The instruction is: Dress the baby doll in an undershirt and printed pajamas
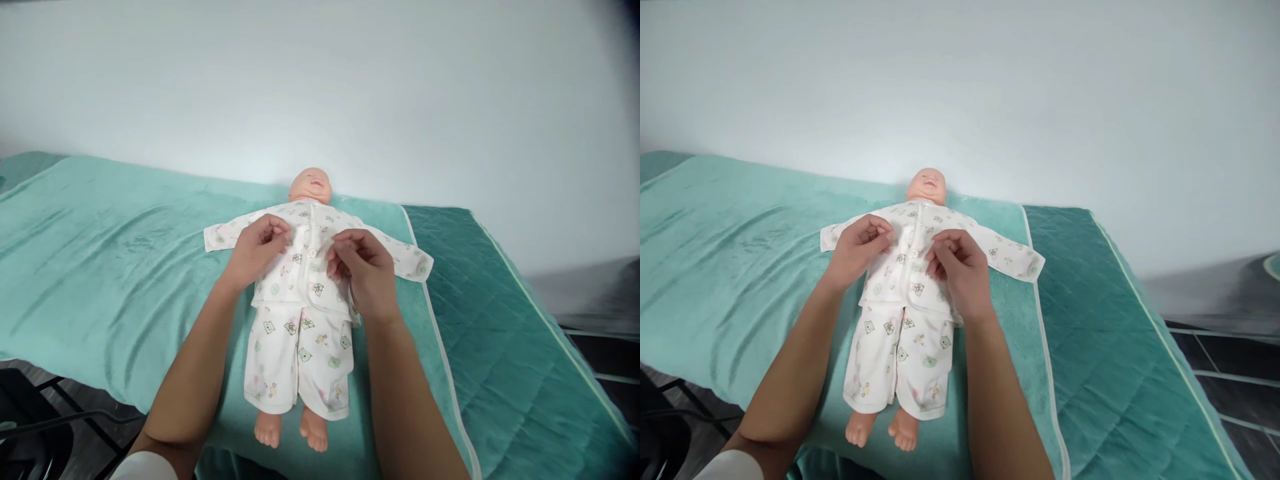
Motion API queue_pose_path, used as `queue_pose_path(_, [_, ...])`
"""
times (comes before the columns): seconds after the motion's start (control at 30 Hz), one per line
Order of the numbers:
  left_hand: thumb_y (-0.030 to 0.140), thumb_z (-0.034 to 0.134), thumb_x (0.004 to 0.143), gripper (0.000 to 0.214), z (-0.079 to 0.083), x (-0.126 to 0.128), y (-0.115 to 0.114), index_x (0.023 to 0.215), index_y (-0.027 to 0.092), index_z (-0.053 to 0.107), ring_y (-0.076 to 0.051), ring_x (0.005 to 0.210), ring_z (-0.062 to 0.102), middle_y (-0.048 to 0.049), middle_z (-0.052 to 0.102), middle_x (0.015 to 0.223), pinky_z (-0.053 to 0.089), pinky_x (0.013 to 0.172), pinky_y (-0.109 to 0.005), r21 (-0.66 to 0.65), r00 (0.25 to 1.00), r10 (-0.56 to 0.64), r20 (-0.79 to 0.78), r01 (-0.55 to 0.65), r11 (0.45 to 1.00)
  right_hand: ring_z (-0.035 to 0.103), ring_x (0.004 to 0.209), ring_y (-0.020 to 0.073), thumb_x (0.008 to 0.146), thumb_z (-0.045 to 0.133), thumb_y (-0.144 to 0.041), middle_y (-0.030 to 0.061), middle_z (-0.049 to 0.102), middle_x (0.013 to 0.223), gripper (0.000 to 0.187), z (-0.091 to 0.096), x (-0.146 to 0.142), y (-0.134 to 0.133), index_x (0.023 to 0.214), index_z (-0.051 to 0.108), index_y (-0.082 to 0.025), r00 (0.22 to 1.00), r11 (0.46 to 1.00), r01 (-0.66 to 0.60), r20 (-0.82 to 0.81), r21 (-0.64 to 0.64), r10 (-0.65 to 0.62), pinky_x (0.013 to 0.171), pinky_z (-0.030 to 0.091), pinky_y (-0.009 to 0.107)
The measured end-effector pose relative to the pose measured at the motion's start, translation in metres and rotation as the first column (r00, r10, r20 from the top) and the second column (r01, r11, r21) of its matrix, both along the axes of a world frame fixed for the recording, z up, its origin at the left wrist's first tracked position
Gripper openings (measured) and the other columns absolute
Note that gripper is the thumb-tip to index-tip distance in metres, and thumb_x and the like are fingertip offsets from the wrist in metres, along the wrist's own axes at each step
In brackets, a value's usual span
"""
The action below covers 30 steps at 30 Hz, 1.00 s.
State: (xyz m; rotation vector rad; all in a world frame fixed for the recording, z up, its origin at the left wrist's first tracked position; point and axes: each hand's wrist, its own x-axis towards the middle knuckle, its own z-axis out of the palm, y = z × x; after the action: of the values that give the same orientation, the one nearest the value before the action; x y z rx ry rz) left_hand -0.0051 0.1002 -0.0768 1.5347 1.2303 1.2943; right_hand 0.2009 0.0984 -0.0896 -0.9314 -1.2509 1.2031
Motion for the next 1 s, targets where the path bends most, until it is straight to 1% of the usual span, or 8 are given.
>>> queue_pose_path(0.13, [0.030, 0.058, 0.093, 0.013, -0.013, -0.002, 0.009, 0.096, 0.022, 0.068, -0.016, 0.087, 0.062, -0.0031, 0.070, 0.094, 0.051, 0.081, -0.031, 0.204, 0.947, 0.250, -0.201, -0.209, 0.956, 0.068, 0.105, 0.0207, 0.091, 0.067, -0.036, 0.0044, 0.072, 0.109, 0.012, -0.010, -0.001, 0.006, 0.098, 0.066, -0.026, 0.976, 0.961, 0.213, 0.008, 0.174, -0.218, 0.086, 0.057, 0.036])
queue_pose_path(0.2, [0.030, 0.054, 0.097, 0.019, -0.015, 0.002, 0.010, 0.101, 0.022, 0.070, -0.020, 0.103, 0.064, -0.0064, 0.073, 0.107, 0.051, 0.095, -0.036, 0.341, 0.931, 0.247, -0.267, -0.148, 0.928, 0.062, 0.125, 0.0233, 0.093, 0.065, -0.034, 0.0055, 0.069, 0.128, 0.013, -0.013, -0.004, 0.007, 0.104, 0.068, -0.028, 0.973, 0.948, 0.192, 0.074, 0.252, -0.217, 0.107, 0.051, 0.044])
queue_pose_path(0.3, [0.031, 0.049, 0.101, 0.026, -0.013, 0.011, 0.007, 0.112, 0.023, 0.072, -0.023, 0.130, 0.059, -0.0084, 0.071, 0.130, 0.043, 0.115, -0.045, 0.456, 0.942, 0.110, -0.316, 0.049, 0.888, 0.052, 0.140, 0.0247, 0.095, 0.063, -0.033, 0.0053, 0.061, 0.145, 0.021, -0.018, -0.008, 0.008, 0.114, 0.069, -0.029, 0.954, 0.941, 0.091, 0.242, 0.326, -0.176, 0.121, 0.039, 0.050])
queue_pose_path(0.4, [0.033, 0.049, 0.102, 0.028, -0.009, 0.016, 0.003, 0.111, 0.025, 0.075, -0.024, 0.137, 0.057, -0.0064, 0.074, 0.129, 0.040, 0.119, -0.047, 0.416, 0.939, -0.011, -0.345, 0.163, 0.894, 0.044, 0.148, 0.0244, 0.097, 0.060, -0.037, 0.0040, 0.055, 0.153, 0.030, -0.022, -0.008, 0.010, 0.126, 0.068, -0.031, 0.916, 0.938, 0.043, 0.362, 0.345, -0.175, 0.126, 0.031, 0.051])
queue_pose_path(0.53, [0.038, 0.050, 0.103, 0.032, -0.010, 0.015, 0.004, 0.099, 0.024, 0.078, -0.023, 0.123, 0.067, -0.0066, 0.080, 0.109, 0.047, 0.112, -0.045, 0.395, 0.956, 0.012, -0.292, 0.109, 0.912, 0.040, 0.151, 0.0243, 0.098, 0.059, -0.046, 0.0037, 0.047, 0.160, 0.042, -0.028, -0.004, 0.014, 0.137, 0.063, -0.032, 0.915, 0.964, 0.057, 0.372, 0.261, -0.155, 0.126, 0.032, 0.051])
queue_pose_path(0.63, [0.039, 0.049, 0.103, 0.032, -0.013, 0.013, 0.007, 0.112, 0.025, 0.076, -0.022, 0.127, 0.064, -0.0074, 0.075, 0.125, 0.046, 0.114, -0.044, 0.429, 0.956, 0.036, -0.292, 0.097, 0.898, 0.038, 0.152, 0.0238, 0.098, 0.057, -0.047, 0.0026, 0.045, 0.162, 0.044, -0.030, -0.003, 0.015, 0.140, 0.061, -0.033, 0.901, 0.963, 0.052, 0.403, 0.266, -0.160, 0.127, 0.031, 0.050])
queue_pose_path(0.77, [0.037, 0.046, 0.104, 0.038, -0.015, 0.016, 0.009, 0.136, 0.027, 0.064, -0.023, 0.146, 0.049, -0.0057, 0.062, 0.148, 0.035, 0.123, -0.047, 0.396, 0.909, -0.010, -0.417, 0.192, 0.898, 0.035, 0.154, 0.0234, 0.100, 0.054, -0.045, 0.0026, 0.043, 0.163, 0.044, -0.029, -0.004, 0.013, 0.143, 0.060, -0.034, 0.875, 0.948, 0.029, 0.451, 0.316, -0.177, 0.128, 0.029, 0.051])
queue_pose_path(1.0, [0.038, 0.045, 0.105, 0.038, -0.015, 0.017, 0.010, 0.135, 0.028, 0.065, -0.023, 0.142, 0.051, -0.0041, 0.067, 0.141, 0.035, 0.123, -0.047, 0.360, 0.893, 0.013, -0.450, 0.168, 0.918, 0.034, 0.154, 0.0252, 0.101, 0.052, -0.047, 0.0008, 0.041, 0.164, 0.044, -0.026, -0.004, 0.012, 0.144, 0.059, -0.037, 0.844, 0.951, 0.013, 0.507, 0.309, -0.176, 0.128, 0.027, 0.054])
